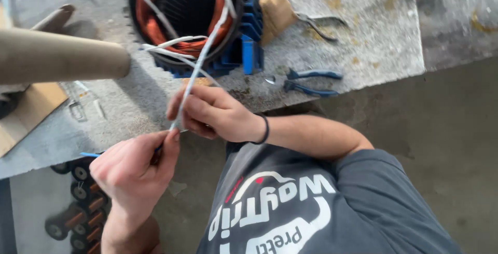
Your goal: The person threads white insulating sleeves and wires through the slots of a blue electric motor stator, pulling each wire through by hand and routing it around the copper windings. They gather loose wire ends into a cardboard tube and continue threading and pulling wires through the stator slots.
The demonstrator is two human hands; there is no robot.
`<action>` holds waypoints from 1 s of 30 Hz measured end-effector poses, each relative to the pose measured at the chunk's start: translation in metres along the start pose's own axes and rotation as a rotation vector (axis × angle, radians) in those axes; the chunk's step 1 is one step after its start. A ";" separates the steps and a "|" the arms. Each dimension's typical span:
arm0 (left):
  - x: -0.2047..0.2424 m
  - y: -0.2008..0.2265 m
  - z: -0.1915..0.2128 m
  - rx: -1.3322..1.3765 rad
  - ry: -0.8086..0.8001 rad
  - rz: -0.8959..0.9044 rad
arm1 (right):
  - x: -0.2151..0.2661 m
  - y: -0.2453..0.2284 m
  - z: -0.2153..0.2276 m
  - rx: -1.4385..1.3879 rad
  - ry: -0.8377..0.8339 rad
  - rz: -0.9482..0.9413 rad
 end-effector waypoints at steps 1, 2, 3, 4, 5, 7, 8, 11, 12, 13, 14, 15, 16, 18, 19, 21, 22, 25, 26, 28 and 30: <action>0.001 0.001 -0.002 0.027 -0.040 -0.017 | 0.002 0.002 -0.002 -0.007 0.049 0.011; 0.002 -0.001 -0.001 0.023 -0.021 -0.011 | 0.002 0.002 -0.004 -0.034 0.080 0.046; 0.005 -0.002 0.001 0.006 0.027 0.008 | -0.002 0.002 -0.006 -0.053 0.079 0.071; 0.006 -0.004 0.000 0.017 0.016 0.004 | -0.001 0.003 -0.006 -0.052 0.095 0.072; 0.007 -0.008 0.002 0.007 0.039 0.022 | -0.003 0.003 -0.007 -0.071 0.129 0.083; 0.013 -0.014 0.004 -0.006 0.055 0.047 | -0.006 0.008 -0.009 -0.099 0.164 0.090; 0.018 -0.017 0.005 0.009 0.059 0.034 | -0.008 0.012 -0.009 -0.139 0.223 0.093; 0.022 -0.018 0.006 -0.009 0.070 0.016 | -0.013 0.015 -0.008 -0.212 0.312 0.111; 0.024 -0.017 0.007 -0.040 0.066 0.013 | -0.013 0.017 -0.009 -0.250 0.352 0.126; 0.022 -0.016 0.006 -0.047 0.069 0.019 | -0.014 0.016 -0.008 -0.253 0.345 0.121; 0.020 -0.016 0.006 -0.033 0.071 0.039 | -0.014 0.014 -0.007 -0.279 0.347 0.133; 0.018 -0.017 0.006 -0.015 0.074 0.057 | -0.015 0.013 -0.006 -0.301 0.351 0.146; 0.017 -0.019 0.005 -0.019 0.079 0.061 | -0.015 0.008 -0.004 -0.301 0.345 0.142; 0.017 -0.020 0.002 -0.008 0.068 -0.003 | -0.014 -0.002 0.002 -0.324 0.388 0.166; 0.017 -0.020 0.003 -0.010 0.070 0.007 | -0.015 -0.003 0.002 -0.325 0.385 0.157; 0.015 -0.023 0.006 0.044 0.075 0.033 | -0.016 -0.008 0.007 -0.354 0.449 0.196; 0.012 -0.021 0.007 0.044 0.078 0.031 | -0.018 -0.009 0.006 -0.352 0.447 0.198; 0.003 -0.017 0.015 0.008 0.093 -0.022 | -0.022 -0.015 0.006 -0.387 0.450 0.262; 0.000 -0.017 0.019 -0.001 0.101 -0.025 | -0.023 -0.017 0.007 -0.384 0.442 0.291; -0.004 -0.018 0.028 -0.010 0.111 -0.029 | -0.025 -0.018 0.006 -0.380 0.433 0.322; -0.006 -0.018 0.036 -0.074 0.070 -0.093 | -0.029 -0.018 0.007 -0.372 0.463 0.330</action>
Point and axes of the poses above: each hand's wrist, its own x-axis away from the middle knuckle, its own z-axis out of the back of the hand, y = z × x, the point moved 4 cm from there along -x, towards the middle knuckle, and after that the axes turned 1 degree about z, right-handed, at the moved point
